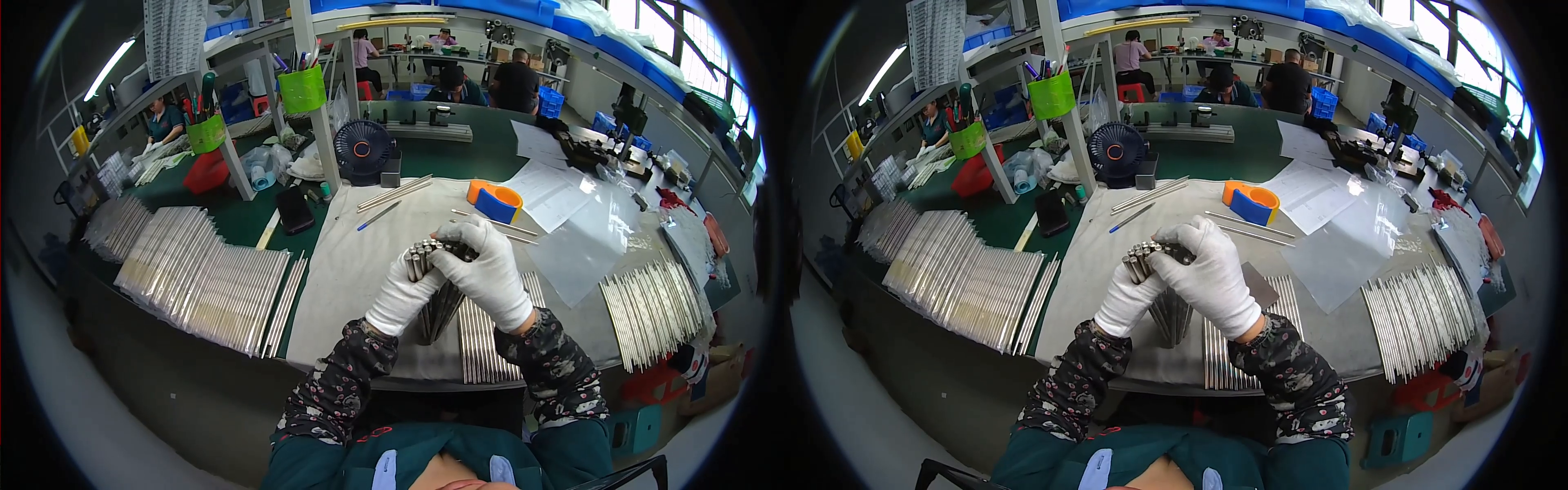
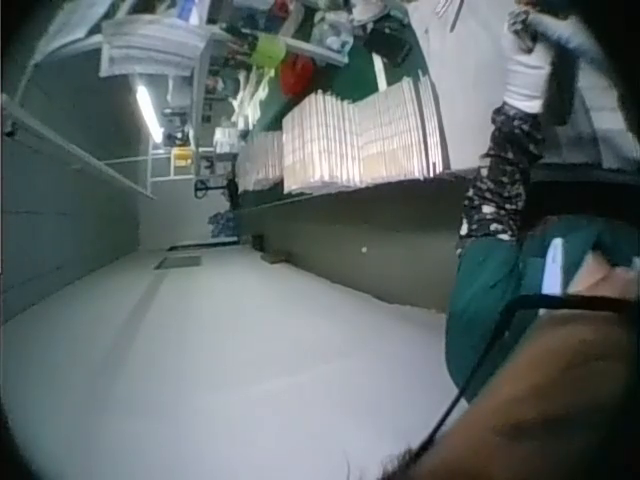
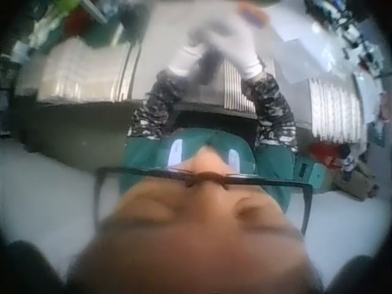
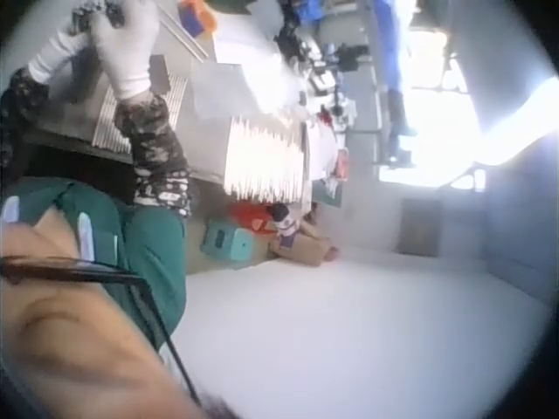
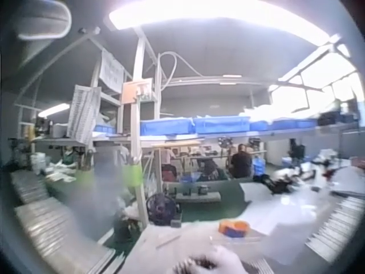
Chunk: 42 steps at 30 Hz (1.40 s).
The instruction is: The worker sands the ends of metallic straws with a sanding block and then packages them into a plastic bag.
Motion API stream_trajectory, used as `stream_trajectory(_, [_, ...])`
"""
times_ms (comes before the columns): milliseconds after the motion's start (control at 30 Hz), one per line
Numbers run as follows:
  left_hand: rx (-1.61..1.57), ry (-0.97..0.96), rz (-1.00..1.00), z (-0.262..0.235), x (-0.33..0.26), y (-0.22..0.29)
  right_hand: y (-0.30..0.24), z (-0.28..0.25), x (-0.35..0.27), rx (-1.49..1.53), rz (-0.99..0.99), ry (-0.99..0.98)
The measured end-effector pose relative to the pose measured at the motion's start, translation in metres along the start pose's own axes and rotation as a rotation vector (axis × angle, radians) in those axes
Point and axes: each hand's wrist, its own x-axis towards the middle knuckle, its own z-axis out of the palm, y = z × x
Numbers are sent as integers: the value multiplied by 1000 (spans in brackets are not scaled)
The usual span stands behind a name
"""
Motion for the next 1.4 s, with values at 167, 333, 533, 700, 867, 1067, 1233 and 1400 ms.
stream_trajectory(167, [8,-29,5,-4,2,0,2,0,0,18,4,20])
stream_trajectory(333, [140,-73,45,-6,1,-1,2,2,-1,69,57,32])
stream_trajectory(533, [111,-87,-25,-5,2,9,4,-3,2,-53,-156,-90])
stream_trajectory(700, [173,-115,-32,-17,0,-3,6,-2,1,-36,-109,-67])
stream_trajectory(867, [273,-138,-130,-16,0,4,1,-2,3,35,-25,-82])
stream_trajectory(1067, [200,-117,-48,-13,0,7,5,-2,4,-10,-170,-136])
stream_trajectory(1233, [229,-226,-140,-14,1,17,3,-2,3,-19,-87,-113])
stream_trajectory(1400, [241,-219,-151,-13,1,16,-4,-7,6,25,-123,-170])
